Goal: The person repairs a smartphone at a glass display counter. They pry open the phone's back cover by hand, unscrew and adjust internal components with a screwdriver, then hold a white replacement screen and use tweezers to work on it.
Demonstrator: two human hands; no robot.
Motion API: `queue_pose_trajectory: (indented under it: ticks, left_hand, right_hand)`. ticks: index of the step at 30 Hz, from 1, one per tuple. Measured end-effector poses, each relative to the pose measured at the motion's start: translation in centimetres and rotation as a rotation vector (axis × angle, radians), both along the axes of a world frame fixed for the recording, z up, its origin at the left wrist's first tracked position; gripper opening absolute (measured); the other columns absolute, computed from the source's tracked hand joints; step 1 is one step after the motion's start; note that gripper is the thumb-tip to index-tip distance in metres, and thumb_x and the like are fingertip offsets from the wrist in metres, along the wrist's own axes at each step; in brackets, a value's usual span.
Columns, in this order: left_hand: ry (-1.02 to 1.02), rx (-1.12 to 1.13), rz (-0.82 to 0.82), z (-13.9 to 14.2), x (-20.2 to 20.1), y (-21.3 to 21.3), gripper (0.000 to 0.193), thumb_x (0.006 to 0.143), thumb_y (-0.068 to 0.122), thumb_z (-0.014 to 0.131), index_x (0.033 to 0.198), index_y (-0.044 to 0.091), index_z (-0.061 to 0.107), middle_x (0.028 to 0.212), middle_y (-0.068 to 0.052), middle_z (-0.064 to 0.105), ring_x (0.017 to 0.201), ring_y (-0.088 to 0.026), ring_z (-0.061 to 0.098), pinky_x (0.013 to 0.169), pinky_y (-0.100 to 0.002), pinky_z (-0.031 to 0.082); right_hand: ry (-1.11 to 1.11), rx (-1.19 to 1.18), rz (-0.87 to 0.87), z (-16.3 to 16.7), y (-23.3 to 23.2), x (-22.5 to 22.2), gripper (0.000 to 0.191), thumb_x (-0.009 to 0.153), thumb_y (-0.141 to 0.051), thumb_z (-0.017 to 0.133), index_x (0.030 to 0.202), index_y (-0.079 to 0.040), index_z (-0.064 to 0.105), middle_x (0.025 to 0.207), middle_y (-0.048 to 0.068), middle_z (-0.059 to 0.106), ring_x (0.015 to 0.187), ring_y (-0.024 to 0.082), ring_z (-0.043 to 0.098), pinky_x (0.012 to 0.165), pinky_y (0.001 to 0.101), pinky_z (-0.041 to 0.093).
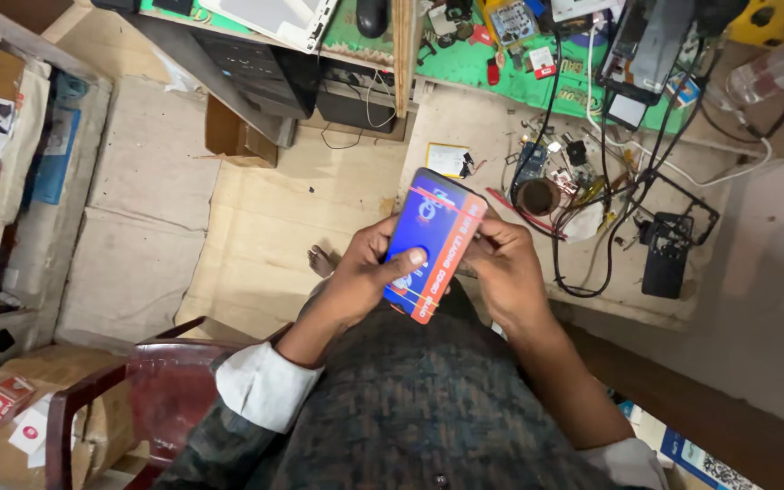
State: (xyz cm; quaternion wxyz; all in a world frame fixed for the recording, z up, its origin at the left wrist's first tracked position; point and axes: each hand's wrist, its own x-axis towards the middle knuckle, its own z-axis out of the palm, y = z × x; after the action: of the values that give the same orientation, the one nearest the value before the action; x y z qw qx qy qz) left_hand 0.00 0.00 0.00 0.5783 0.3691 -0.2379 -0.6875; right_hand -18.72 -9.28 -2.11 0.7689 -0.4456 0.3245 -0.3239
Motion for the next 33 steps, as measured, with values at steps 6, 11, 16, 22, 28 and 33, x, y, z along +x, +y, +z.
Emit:
queue_pose_trajectory:
  ticks: [6,11,16,22,28,33]
  left_hand:
    - [0.204,0.022,-0.109,1.0,1.7,2.1,0.046,0.093,0.019,0.077,0.128,-0.006,0.06,0.103,-0.017,0.075,0.083,-0.026,0.077,0.076,-0.039,0.065]
    - [0.131,-0.081,-0.556,2.5,2.9,3.5,0.041,0.093,0.016,0.079,0.124,-0.006,0.065,0.101,-0.016,0.075,0.081,-0.023,0.076,0.076,-0.036,0.064]
    - [-0.245,0.042,-0.405,3.2,0.9,2.5,0.026,0.096,0.013,0.074,0.115,-0.003,0.068,0.09,-0.009,0.071,0.071,-0.013,0.063,0.062,-0.03,0.051]
    - [-0.299,0.016,0.027,5.4,-0.7,1.6,0.024,0.096,0.01,0.071,0.117,-0.001,0.069,0.095,-0.002,0.073,0.08,-0.006,0.064,0.073,-0.024,0.054]
    - [-0.338,0.115,0.235,8.7,-2.2,-0.1,0.022,0.095,0.009,0.068,0.116,0.001,0.069,0.091,-0.003,0.075,0.072,-0.009,0.066,0.062,-0.028,0.053]
    - [-1.035,-0.254,0.237,11.9,-3.6,0.0,0.017,0.099,0.004,0.066,0.116,0.004,0.067,0.09,-0.01,0.075,0.076,-0.017,0.071,0.068,-0.037,0.057]
  right_hand:
    - [-0.347,0.566,0.111,0.8,0.1,0.2,0.019,0.095,-0.015,0.052,0.083,-0.005,0.063,0.087,0.006,0.069,0.092,0.019,0.071,0.096,0.0392,0.056]
    - [-0.818,0.641,0.419,1.5,-3.0,-0.1,0.051,0.11,-0.041,0.046,0.103,0.003,0.07,0.07,0.003,0.057,0.067,0.019,0.058,0.065,0.0336,0.048]
    - [-0.506,-0.201,0.361,5.3,-7.1,-4.4,0.055,0.109,-0.039,0.049,0.109,0.011,0.073,0.061,0.003,0.06,0.052,0.01,0.05,0.054,0.0311,0.041]
    - [0.014,-0.379,0.418,9.6,0.0,-9.3,0.025,0.094,-0.009,0.061,0.101,0.009,0.077,0.089,0.024,0.077,0.053,0.024,0.063,0.051,0.0313,0.054]
    - [-0.613,0.336,-0.198,8.6,2.8,-7.6,0.051,0.093,-0.031,0.071,0.129,-0.001,0.053,0.132,0.02,0.068,0.112,0.031,0.07,0.091,0.0442,0.055]
    - [-0.587,0.252,-0.11,9.2,-0.3,-4.6,0.096,0.081,-0.058,0.074,0.152,0.001,0.048,0.147,0.012,0.064,0.134,0.024,0.064,0.12,0.0436,0.045]
